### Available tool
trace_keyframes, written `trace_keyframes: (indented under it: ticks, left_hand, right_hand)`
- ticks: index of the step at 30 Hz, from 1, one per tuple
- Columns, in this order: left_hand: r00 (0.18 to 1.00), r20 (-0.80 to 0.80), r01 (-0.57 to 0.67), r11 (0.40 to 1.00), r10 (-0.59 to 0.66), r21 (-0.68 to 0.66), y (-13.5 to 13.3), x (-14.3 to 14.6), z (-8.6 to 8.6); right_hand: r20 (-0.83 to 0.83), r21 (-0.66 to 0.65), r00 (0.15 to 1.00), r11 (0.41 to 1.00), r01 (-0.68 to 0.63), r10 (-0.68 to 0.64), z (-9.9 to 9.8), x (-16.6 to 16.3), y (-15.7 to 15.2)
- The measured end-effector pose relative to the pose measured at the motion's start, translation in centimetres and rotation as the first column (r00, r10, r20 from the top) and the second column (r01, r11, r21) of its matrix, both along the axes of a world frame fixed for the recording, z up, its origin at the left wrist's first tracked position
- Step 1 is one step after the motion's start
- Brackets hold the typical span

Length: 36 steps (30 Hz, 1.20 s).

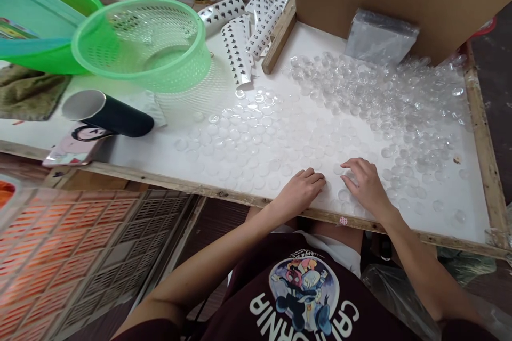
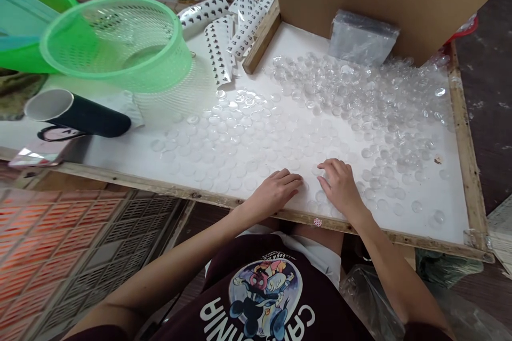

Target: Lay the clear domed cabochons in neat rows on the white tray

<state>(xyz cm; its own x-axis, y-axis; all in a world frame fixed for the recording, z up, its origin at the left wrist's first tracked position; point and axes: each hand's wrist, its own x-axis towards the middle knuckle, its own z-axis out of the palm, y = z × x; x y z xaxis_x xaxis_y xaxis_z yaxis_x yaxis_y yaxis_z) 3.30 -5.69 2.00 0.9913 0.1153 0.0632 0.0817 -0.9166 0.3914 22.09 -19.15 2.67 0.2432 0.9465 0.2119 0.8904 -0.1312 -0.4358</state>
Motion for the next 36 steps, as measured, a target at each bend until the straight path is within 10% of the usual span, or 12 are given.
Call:
trace_keyframes:
  ticks: [23,36]
  left_hand:
    - [0.997,-0.038,-0.063,0.996,0.060,-0.066,0.1,-0.6,0.2]
    - [0.994,-0.049,-0.104,0.991,0.100,-0.089,-0.8,0.7,0.3]
  right_hand:
    - [-0.377,-0.101,0.913,0.986,0.130,-0.159,0.6,-1.0,-1.8]
    - [-0.195,-0.079,0.979,0.996,0.042,-0.057,0.3,-1.6,0.2]
